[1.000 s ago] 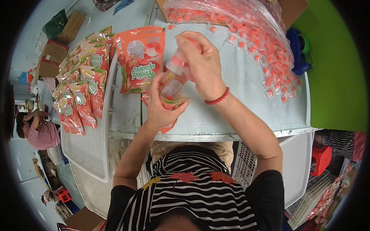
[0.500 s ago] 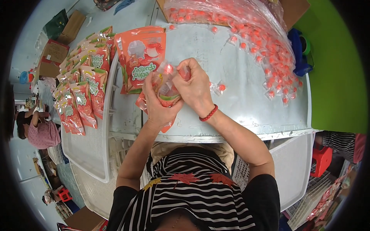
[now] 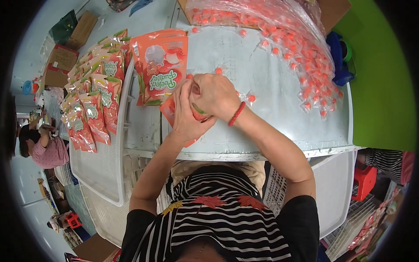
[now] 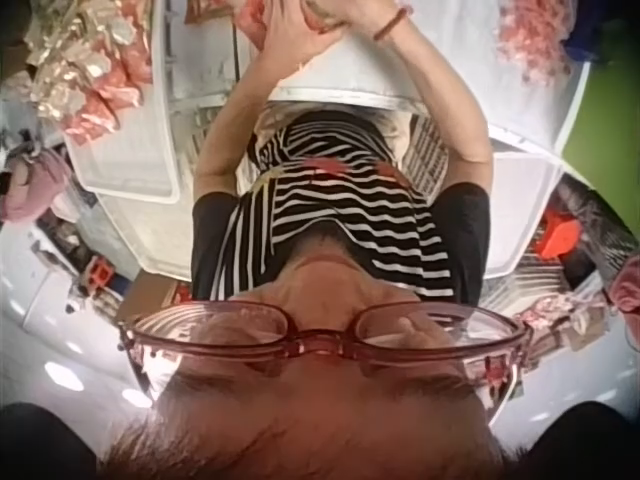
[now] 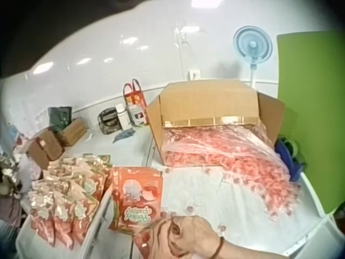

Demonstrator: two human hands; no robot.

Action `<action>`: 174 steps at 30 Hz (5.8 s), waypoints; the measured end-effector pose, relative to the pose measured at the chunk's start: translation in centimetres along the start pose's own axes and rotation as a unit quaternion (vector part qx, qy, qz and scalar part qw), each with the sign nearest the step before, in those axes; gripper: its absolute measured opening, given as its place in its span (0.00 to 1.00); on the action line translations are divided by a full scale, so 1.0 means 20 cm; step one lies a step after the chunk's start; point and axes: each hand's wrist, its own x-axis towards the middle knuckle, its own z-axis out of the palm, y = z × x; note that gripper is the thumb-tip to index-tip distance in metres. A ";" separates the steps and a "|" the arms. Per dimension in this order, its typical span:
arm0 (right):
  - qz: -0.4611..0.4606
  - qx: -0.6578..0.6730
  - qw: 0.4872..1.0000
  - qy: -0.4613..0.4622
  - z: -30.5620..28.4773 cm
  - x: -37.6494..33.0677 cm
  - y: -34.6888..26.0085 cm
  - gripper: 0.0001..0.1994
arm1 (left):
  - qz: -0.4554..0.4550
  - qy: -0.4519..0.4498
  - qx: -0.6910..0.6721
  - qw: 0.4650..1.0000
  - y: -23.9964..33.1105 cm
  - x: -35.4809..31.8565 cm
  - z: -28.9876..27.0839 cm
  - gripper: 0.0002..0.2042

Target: Filling and organizing bags of individually wrapped candies at a production table.

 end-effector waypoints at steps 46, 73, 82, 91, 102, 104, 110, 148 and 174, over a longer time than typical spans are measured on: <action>-0.253 -0.022 0.953 -0.163 -0.24 0.10 -0.15 0.08 | -0.034 0.146 -0.154 0.977 0.01 0.16 -0.02 0.57; -0.233 -0.200 0.905 -0.294 -0.27 -0.11 -0.43 0.15 | 0.018 0.043 -0.193 0.980 0.07 -0.08 -0.16 0.60; -0.328 -0.092 0.925 -0.172 -0.22 -0.12 -0.40 0.19 | -0.022 0.087 -0.379 0.921 0.03 -0.08 -0.17 0.62; -0.150 -0.058 0.979 0.128 -0.17 -0.11 0.18 0.26 | -0.306 0.194 -0.318 0.876 0.15 -0.13 -0.49 0.39; -0.048 -0.189 0.966 0.167 0.41 -0.08 0.46 0.41 | -0.143 0.244 0.011 0.959 -0.10 -0.45 -0.60 0.40; -0.067 -0.208 0.964 0.152 0.43 0.02 0.44 0.38 | -0.206 0.253 -0.124 0.937 -0.07 -0.43 -0.59 0.43; -0.164 -0.263 0.948 0.070 0.45 0.16 0.44 0.26 | -0.119 0.241 0.005 0.963 -0.12 -0.44 -0.57 0.46; -0.106 -0.272 0.945 0.150 0.43 0.35 0.45 0.15 | -0.243 0.184 -0.019 0.952 -0.20 -0.45 -0.42 0.56; -0.121 -0.209 0.951 0.194 0.42 0.21 0.56 0.07 | -0.175 0.133 -0.008 0.976 -0.04 -0.20 -0.29 0.57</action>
